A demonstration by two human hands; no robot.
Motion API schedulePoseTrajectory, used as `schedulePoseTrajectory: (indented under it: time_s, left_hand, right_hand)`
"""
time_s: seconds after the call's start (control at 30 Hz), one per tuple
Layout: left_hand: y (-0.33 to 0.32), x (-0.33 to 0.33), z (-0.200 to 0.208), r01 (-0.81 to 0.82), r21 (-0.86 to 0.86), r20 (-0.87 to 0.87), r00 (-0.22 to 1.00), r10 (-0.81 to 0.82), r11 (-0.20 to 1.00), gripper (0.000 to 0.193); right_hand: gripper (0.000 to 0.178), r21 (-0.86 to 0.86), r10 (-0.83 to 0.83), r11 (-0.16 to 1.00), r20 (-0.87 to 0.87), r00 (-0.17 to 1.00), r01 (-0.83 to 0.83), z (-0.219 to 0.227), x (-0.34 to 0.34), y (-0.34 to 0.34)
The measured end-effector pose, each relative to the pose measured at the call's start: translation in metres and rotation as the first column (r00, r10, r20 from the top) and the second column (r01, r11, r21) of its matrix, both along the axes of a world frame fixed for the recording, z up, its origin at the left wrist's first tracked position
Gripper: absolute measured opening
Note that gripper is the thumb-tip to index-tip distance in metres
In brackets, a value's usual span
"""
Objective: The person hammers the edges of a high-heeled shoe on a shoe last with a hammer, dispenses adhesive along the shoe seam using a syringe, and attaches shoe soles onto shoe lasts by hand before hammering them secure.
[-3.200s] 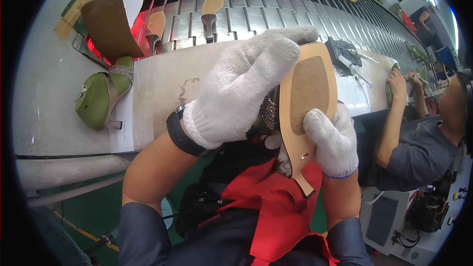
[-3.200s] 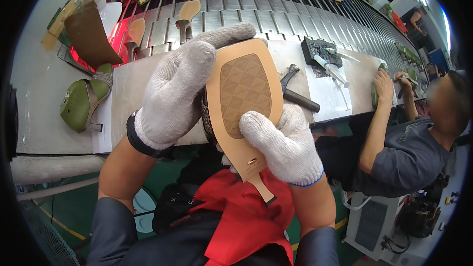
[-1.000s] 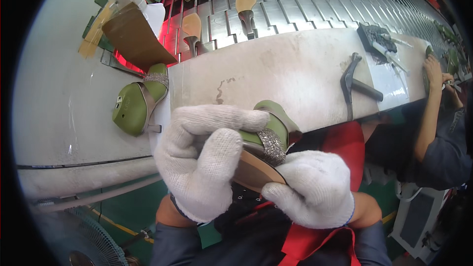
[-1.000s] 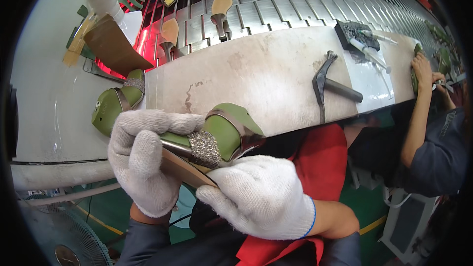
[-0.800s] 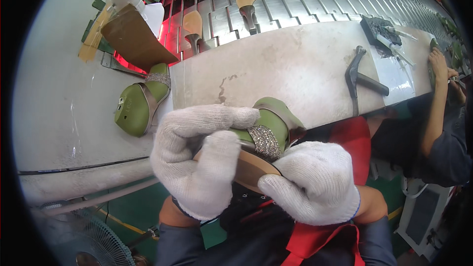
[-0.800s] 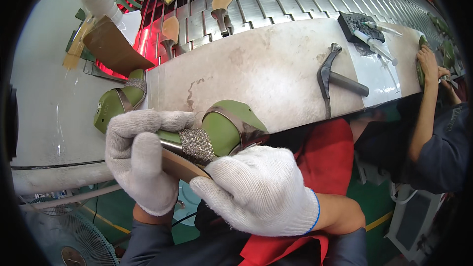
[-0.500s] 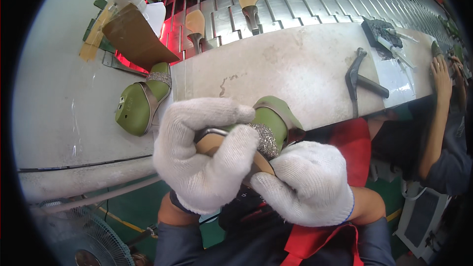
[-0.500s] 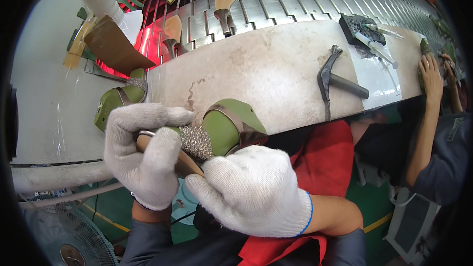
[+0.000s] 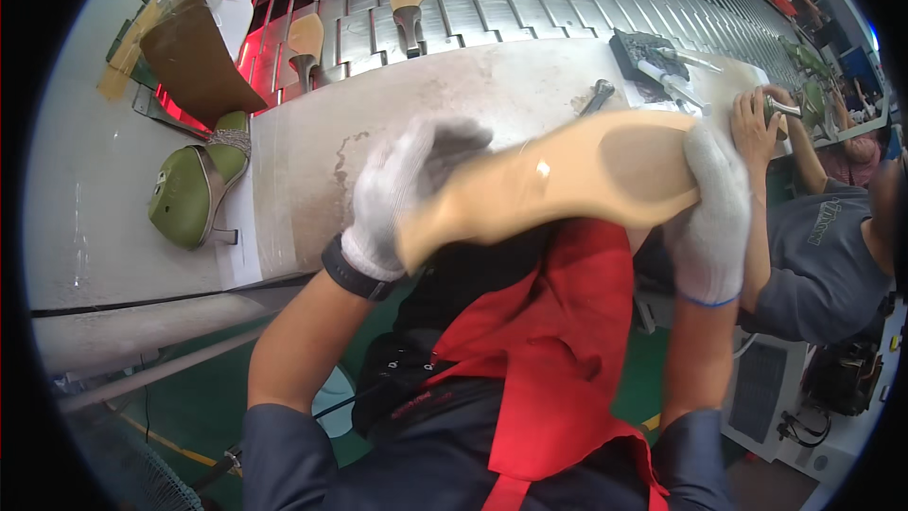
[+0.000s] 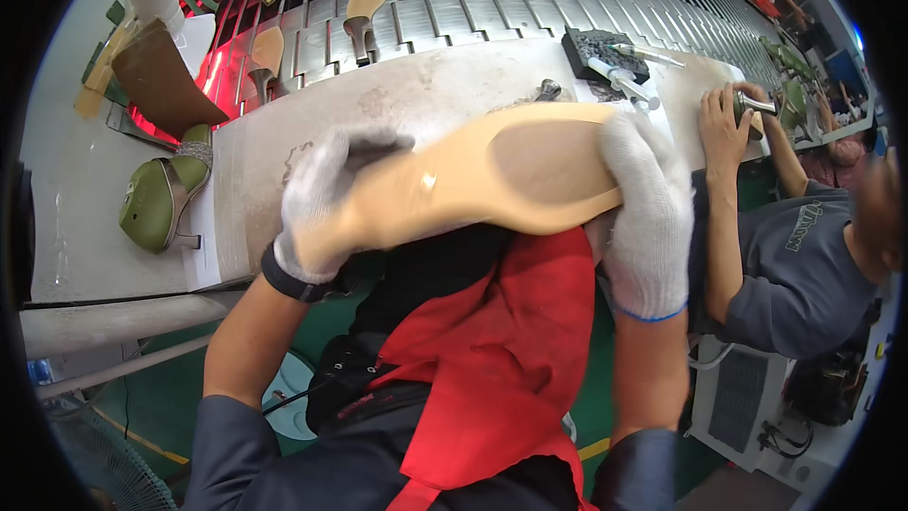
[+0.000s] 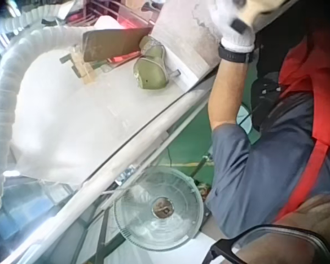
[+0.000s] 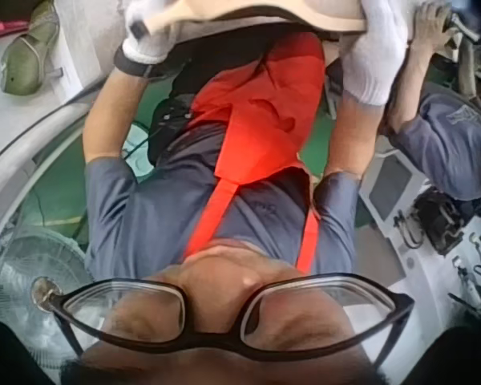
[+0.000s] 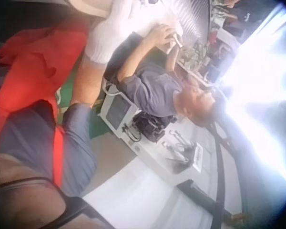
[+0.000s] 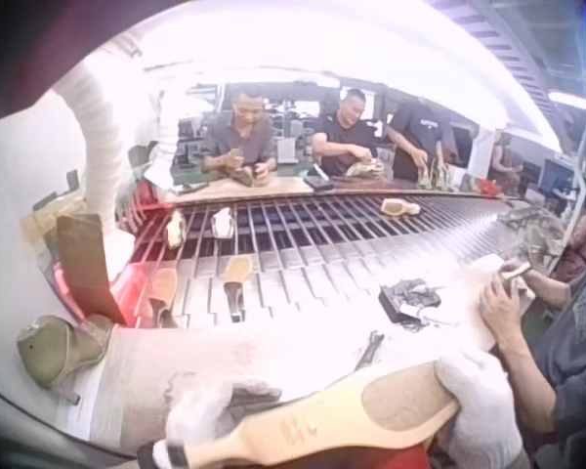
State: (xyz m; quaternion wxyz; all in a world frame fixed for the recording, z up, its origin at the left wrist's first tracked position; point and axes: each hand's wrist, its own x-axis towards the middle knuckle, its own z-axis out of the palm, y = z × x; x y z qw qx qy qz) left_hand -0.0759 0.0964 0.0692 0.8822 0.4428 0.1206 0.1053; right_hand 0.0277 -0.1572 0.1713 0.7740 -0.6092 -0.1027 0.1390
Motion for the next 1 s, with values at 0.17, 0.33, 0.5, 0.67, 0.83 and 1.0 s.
schedulePoseTrajectory:
  time_s: [0.17,0.33,0.5,0.67,0.83,1.0]
  left_hand:
    - [0.013,0.002,-0.063,-0.475,0.706,0.275,0.868,0.414,0.526,0.027]
    - [0.060,0.028,-0.010,-0.296,0.444,0.274,0.943,0.186,0.846,0.014]
    - [0.028,0.029,0.019,-0.221,0.824,0.274,0.961,-0.026,0.521,0.010]
    - [0.031,0.024,0.023,-0.070,0.728,0.137,0.990,-0.044,0.682,0.013]
    - [0.044,0.028,0.011,-0.022,0.623,0.157,0.983,-0.098,0.782,0.028]
    - [0.043,0.035,0.007,-0.003,0.583,0.224,0.962,-0.157,0.812,0.072]
  right_hand:
    - [0.041,0.244,0.049,0.970,-0.228,0.972,0.009,-0.073,-0.058,0.010]
    - [0.042,-0.233,0.229,0.951,0.097,0.969,-0.202,-0.106,-0.067,0.024]
    - [0.059,-0.580,0.421,0.815,0.558,0.715,-0.026,-0.022,-0.032,0.059]
    - [0.044,-0.599,0.572,0.799,0.736,0.362,-0.043,-0.001,-0.018,0.066]
    - [0.045,-0.637,0.603,0.771,0.714,0.355,-0.029,0.000,-0.035,0.043]
    - [0.045,-0.578,0.554,0.806,0.813,0.178,0.127,-0.029,-0.021,0.074]
